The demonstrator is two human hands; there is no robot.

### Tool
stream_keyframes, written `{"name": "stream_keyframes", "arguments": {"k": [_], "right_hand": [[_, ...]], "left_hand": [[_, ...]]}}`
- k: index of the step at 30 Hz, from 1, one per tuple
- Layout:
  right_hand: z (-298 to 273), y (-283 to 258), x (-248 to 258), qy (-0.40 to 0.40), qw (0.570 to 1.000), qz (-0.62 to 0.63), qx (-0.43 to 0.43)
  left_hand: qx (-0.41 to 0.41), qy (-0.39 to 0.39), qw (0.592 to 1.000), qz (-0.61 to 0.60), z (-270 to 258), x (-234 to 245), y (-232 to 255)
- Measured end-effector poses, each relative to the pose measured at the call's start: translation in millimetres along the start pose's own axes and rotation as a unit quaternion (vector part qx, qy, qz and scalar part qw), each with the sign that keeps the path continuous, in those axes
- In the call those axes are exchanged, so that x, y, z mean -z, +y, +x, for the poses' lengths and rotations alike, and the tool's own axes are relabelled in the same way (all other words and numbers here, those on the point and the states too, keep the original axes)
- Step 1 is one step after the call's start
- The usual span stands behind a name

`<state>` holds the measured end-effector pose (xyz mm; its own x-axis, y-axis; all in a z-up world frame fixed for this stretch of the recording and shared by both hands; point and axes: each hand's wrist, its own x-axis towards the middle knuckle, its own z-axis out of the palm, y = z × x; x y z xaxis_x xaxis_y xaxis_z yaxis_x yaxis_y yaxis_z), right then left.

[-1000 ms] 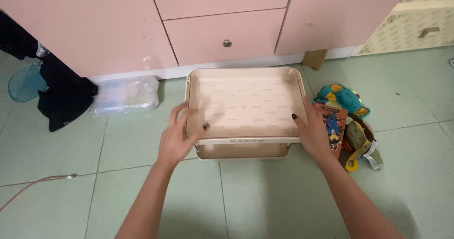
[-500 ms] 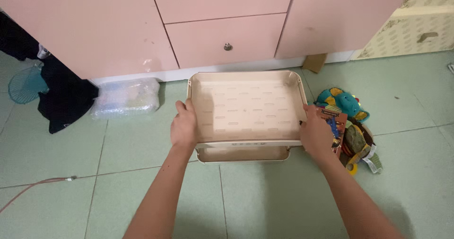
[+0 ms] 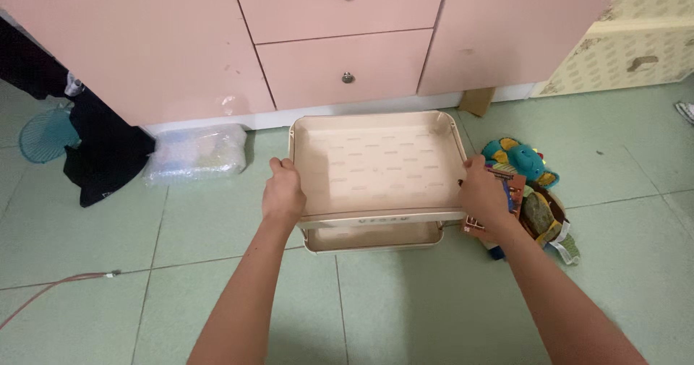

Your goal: The person disassembles a two-tiered plastic storage rack. They remove items from the top tray, then detach the clear plastic lid and the two beige trays from the metal frame. The person then removes the metal rods from the tray slots, separating the components.

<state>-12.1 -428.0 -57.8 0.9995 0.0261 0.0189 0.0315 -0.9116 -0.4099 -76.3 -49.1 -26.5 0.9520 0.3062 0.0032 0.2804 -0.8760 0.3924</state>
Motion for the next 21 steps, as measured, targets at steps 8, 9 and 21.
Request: {"name": "stream_keyframes", "arguments": {"k": [8,9,21], "right_hand": [[-15.5,-7.7,-3.1,0.047,0.999,-0.001,0.009],[-17.9,-9.9,-2.4,0.049,0.999,-0.008,0.005],[-19.8,-10.9,-3.6,0.1,0.993,0.0,0.063]], "left_hand": [[-0.014,-0.014,1.0,-0.012,-1.7,2.9,-4.8],[-0.014,-0.016,1.0,-0.012,-2.1,2.9,-4.6],[-0.012,-0.02,1.0,-0.009,-15.7,17.9,7.3]]}}
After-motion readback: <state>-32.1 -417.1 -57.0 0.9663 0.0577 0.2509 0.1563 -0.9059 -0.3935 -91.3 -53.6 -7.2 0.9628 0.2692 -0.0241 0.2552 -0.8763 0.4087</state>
